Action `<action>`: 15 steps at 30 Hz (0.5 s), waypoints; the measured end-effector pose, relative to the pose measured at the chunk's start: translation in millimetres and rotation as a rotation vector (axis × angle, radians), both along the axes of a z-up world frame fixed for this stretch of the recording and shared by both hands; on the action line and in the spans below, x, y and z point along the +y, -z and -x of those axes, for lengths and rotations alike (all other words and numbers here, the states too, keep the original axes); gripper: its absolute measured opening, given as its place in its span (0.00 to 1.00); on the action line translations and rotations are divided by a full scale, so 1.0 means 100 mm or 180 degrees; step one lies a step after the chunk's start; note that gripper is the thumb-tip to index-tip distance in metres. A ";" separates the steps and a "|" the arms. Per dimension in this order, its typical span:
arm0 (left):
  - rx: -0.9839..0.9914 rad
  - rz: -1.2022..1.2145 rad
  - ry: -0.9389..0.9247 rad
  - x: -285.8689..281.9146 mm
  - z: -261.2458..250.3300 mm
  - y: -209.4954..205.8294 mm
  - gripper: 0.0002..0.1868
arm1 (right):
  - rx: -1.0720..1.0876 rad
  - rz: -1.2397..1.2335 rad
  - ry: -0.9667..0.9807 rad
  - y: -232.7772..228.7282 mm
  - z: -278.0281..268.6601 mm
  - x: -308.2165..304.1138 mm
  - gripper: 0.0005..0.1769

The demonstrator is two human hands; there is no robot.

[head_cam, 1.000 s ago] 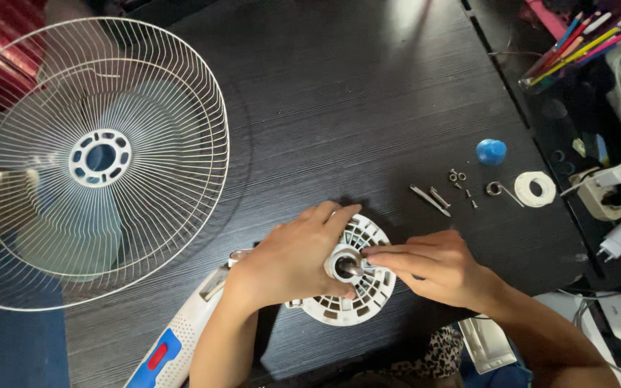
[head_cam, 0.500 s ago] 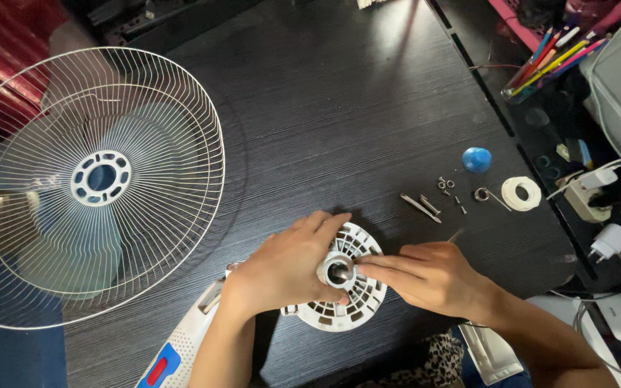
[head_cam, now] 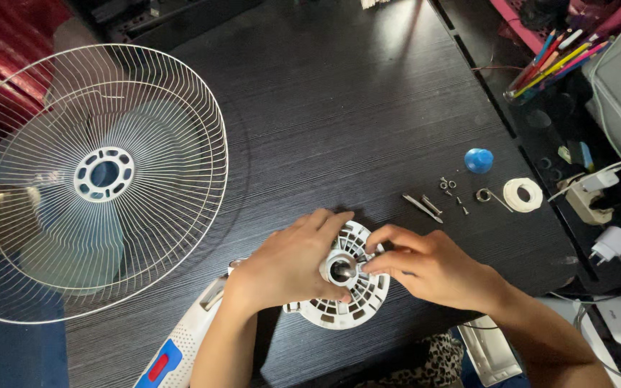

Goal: The person assembles a white pedestal fan by attaching the motor housing to the stand and securing it with screws. They then attach the fan blade hub to the motor shaft and fasten it with a nut.

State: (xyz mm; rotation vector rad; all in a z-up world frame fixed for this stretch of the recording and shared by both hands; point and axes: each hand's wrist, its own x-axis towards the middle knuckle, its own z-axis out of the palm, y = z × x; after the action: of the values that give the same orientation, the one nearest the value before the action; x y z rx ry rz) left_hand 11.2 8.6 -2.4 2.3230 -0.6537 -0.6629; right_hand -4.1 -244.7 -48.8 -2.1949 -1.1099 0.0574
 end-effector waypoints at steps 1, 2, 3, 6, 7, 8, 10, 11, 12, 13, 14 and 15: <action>-0.0033 0.0027 -0.0001 0.00 0.00 0.00 0.58 | 0.0111 -0.0007 0.0035 -0.01 -0.01 0.00 0.08; -0.0067 0.0055 -0.0001 0.01 0.01 0.00 0.58 | 0.0101 -0.0078 0.0034 0.00 -0.02 0.01 0.08; -0.0042 0.0041 0.0002 0.01 0.01 -0.01 0.58 | 0.0088 -0.0151 0.0037 0.00 -0.04 0.02 0.08; 0.0010 -0.0011 0.0004 0.00 0.00 0.00 0.58 | 0.0058 -0.0334 -0.0063 0.01 -0.08 0.02 0.07; 0.0021 -0.0037 -0.0002 0.00 0.00 0.00 0.58 | 0.0053 -0.0387 -0.0116 0.01 -0.09 0.01 0.07; 0.0033 -0.0062 -0.0007 0.00 0.00 0.01 0.59 | 0.0159 -0.0378 -0.0120 0.01 -0.10 0.01 0.07; -0.0031 0.0026 0.0001 0.01 0.01 0.03 0.59 | 0.0373 -0.0366 -0.0128 0.02 -0.09 0.01 0.06; -0.0068 0.0069 0.0008 0.01 0.01 0.04 0.59 | 0.0421 -0.0294 -0.0140 0.02 -0.09 0.01 0.07; -0.0101 0.0095 0.0032 0.01 0.01 0.04 0.59 | 0.0470 -0.0223 -0.0152 0.02 -0.09 0.01 0.07; -0.0135 0.0120 0.0054 0.01 0.00 0.05 0.59 | 0.0517 -0.0151 -0.0166 0.02 -0.08 0.02 0.08; -0.0170 0.0145 0.0076 0.02 0.00 0.05 0.59 | 0.0386 -0.0200 -0.0171 0.02 -0.08 0.03 0.08; -0.0160 0.0138 0.0070 0.02 0.00 0.05 0.59 | 0.0265 -0.0246 -0.0176 0.02 -0.07 0.03 0.08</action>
State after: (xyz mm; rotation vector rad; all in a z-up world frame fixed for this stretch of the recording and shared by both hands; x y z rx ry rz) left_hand 10.8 10.8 -7.7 2.3017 -0.7104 -0.5961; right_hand 2.7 -241.4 -51.1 -2.0748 -1.1080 0.1267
